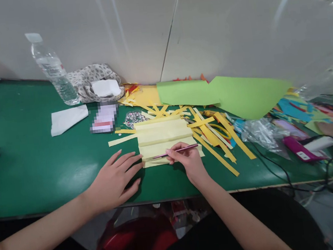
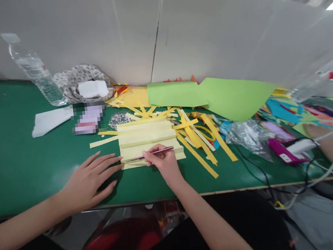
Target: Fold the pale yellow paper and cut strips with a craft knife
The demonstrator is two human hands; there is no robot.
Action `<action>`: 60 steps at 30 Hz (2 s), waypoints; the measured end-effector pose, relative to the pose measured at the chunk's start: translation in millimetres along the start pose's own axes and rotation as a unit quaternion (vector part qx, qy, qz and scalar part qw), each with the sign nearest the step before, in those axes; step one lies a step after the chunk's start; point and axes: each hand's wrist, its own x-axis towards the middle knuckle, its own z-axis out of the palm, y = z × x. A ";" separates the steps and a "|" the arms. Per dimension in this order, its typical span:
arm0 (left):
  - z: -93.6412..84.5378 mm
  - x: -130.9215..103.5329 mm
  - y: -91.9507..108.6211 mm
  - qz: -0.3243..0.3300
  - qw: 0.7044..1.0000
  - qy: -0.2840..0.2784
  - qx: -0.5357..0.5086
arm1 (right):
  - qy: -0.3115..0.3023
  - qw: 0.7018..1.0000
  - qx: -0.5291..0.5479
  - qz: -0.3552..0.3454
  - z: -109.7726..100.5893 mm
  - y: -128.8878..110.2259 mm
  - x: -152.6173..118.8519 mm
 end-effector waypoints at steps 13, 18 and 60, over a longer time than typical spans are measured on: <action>-3.8 0.4 2.0 0.011 0.999 0.030 0.031 | -0.029 0.997 -0.063 -0.014 3.0 0.2 -0.7; -3.4 1.1 2.0 0.013 0.999 0.040 0.031 | -0.027 0.997 -0.073 -0.009 4.5 -0.5 -0.8; -1.3 2.5 1.3 0.018 0.999 0.038 0.025 | -0.007 0.997 -0.076 -0.025 2.1 2.8 -2.7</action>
